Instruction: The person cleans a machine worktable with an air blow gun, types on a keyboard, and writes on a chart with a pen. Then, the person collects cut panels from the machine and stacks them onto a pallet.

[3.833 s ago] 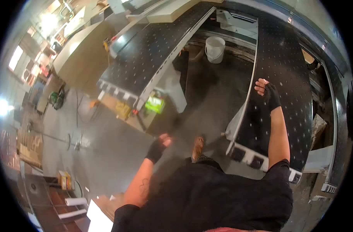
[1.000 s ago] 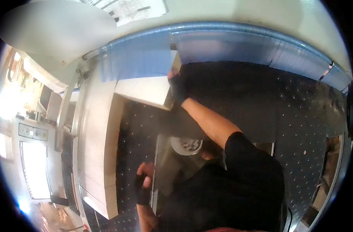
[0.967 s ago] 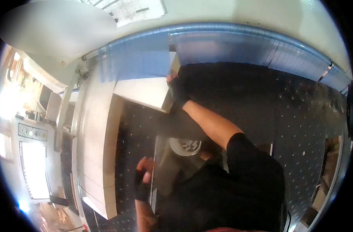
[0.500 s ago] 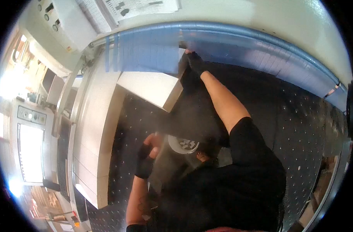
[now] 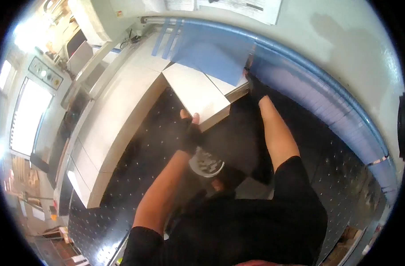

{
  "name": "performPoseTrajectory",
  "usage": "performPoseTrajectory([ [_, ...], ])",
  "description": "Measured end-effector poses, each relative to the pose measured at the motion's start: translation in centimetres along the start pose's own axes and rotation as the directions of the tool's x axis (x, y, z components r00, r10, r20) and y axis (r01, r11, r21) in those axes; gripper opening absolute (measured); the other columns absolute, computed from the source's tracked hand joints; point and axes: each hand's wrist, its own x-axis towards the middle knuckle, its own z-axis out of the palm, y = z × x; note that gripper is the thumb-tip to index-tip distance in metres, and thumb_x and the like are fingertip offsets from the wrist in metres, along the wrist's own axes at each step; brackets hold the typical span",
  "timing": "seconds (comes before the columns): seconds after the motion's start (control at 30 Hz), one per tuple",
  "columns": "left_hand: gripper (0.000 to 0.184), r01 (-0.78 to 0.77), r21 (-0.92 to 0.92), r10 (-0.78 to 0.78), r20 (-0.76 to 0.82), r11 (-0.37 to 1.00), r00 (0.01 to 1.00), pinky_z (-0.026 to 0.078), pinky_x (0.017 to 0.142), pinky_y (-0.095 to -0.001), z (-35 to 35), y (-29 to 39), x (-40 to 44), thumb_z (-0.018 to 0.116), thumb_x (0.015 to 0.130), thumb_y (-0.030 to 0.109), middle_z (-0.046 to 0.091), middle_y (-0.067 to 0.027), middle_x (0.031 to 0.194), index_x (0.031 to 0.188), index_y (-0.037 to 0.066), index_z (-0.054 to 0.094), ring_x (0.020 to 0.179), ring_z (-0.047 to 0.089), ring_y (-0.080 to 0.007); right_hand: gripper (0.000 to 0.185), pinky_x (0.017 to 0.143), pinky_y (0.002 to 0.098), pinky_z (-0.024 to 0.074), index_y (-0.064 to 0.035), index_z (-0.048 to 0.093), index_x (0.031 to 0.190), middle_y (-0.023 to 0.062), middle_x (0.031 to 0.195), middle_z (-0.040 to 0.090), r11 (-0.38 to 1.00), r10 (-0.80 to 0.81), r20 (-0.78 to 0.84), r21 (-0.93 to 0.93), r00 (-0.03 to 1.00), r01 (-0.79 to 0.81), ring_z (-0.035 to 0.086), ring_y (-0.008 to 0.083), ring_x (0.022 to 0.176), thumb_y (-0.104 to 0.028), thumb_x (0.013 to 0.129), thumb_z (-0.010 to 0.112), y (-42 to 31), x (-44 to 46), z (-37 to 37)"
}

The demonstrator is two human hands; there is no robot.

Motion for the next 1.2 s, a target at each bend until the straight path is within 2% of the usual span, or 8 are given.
performPoseTrajectory([
  [0.13,0.071,0.027,-0.216,-0.046,-0.081,0.976,0.996,0.037,0.103,-0.0379,0.9,0.5,-1.0,0.053,0.096,0.029,0.043,-0.0222,0.139,0.15,0.0,0.018,0.124,0.046,-0.0289,0.043,0.103,0.0341,0.0355,-0.0063,0.058,0.13,0.005,0.124,0.06,0.994,-0.069,0.168,0.09,0.983,0.055,0.052,0.0224,0.116,-0.025,0.092,0.063,1.3,-1.4,-1.6],
  [0.33,0.078,0.072,-0.389,-0.034,0.104,0.918,0.994,0.033,0.107,-0.0379,-4.1,0.1,-9.0,0.054,0.093,0.02,0.035,-0.0177,0.145,0.154,0.01,0.006,0.128,0.039,-0.0273,0.05,0.112,0.0343,0.027,-0.0027,0.045,0.141,0.013,0.146,0.044,0.504,-0.486,0.455,-0.551,0.746,0.665,0.04,0.0237,0.134,-0.013,0.093,0.053,-1.6,-15.7,-0.7],
  [0.5,0.078,0.05,-0.157,-0.035,0.099,0.986,0.994,0.038,0.103,-0.0397,-10.3,0.8,-19.7,0.055,0.093,0.021,0.037,-0.0212,0.14,0.151,0.004,0.005,0.121,0.045,-0.0288,0.056,0.113,0.0343,0.0242,-0.002,0.038,0.145,0.0141,0.149,0.039,0.897,-0.11,0.444,-0.342,0.889,0.282,0.036,0.0238,0.137,-0.01,0.09,0.047,0.8,-25.4,0.2],
  [0.63,0.084,0.521,-0.452,-0.496,0.183,0.724,0.849,0.038,0.104,-0.0433,-15.8,2.1,-26.8,0.055,0.092,0.025,0.034,-0.0265,0.139,0.151,0.002,-0.001,0.121,0.045,-0.03,0.061,0.114,0.0342,0.0219,-0.0014,0.033,0.148,0.0149,0.151,0.035,0.951,0.087,0.491,-0.3,0.867,0.075,0.032,0.0238,0.138,-0.007,0.088,0.042,2.0,-32.6,5.0],
  [0.77,0.09,0.273,-0.547,-0.384,-0.096,0.791,0.918,0.036,0.104,-0.044,-19.4,-4.6,-37.4,0.056,0.087,0.023,0.032,-0.0227,0.141,0.154,0.012,-0.004,0.125,0.041,-0.0303,0.063,0.11,0.0407,0.0304,-0.0005,0.022,0.151,0.0183,0.146,0.039,0.706,0.151,0.598,-0.622,0.787,0.337,0.04,0.0265,0.131,-0.013,0.094,0.048,1.2,-40.4,11.3],
  [0.87,0.095,0.192,-0.582,-0.384,-0.225,0.79,0.896,0.034,0.105,-0.0452,-23.6,-5.3,-43.4,0.058,0.085,0.024,0.031,-0.021,0.143,0.154,0.013,-0.006,0.126,0.039,-0.0309,0.064,0.111,0.0413,0.029,-0.0002,0.022,0.151,0.0184,0.146,0.038,0.913,0.258,0.684,-0.405,0.682,0.06,0.038,0.0265,0.132,-0.02,0.096,0.05,2.4,-46.7,15.3],
  [1.13,0.08,0.148,-0.539,-0.411,-0.411,0.83,0.814,0.018,0.114,-0.0395,-37.0,-10.4,-62.0,0.053,0.092,0.027,0.022,-0.0179,0.154,0.154,0.006,0.008,0.139,0.026,-0.0271,0.071,0.108,0.044,0.0326,0.0041,0.023,0.149,0.0202,0.148,0.036,0.856,0.215,0.85,-0.401,0.481,0.326,0.039,0.0279,0.133,-0.039,0.098,0.047,5.1,-66.5,27.9],
  [1.2,0.078,0.109,-0.615,-0.441,-0.419,0.781,0.793,0.019,0.114,-0.0398,-39.5,-13.8,-66.2,0.054,0.091,0.026,0.026,-0.0179,0.152,0.153,0.004,0.013,0.138,0.028,-0.0276,0.081,0.108,0.0458,0.0328,0.0034,0.021,0.149,0.0233,0.145,0.037,0.904,0.302,0.834,-0.404,0.462,0.138,0.043,0.0317,0.129,-0.048,0.093,0.05,4.7,-71.1,31.4],
])
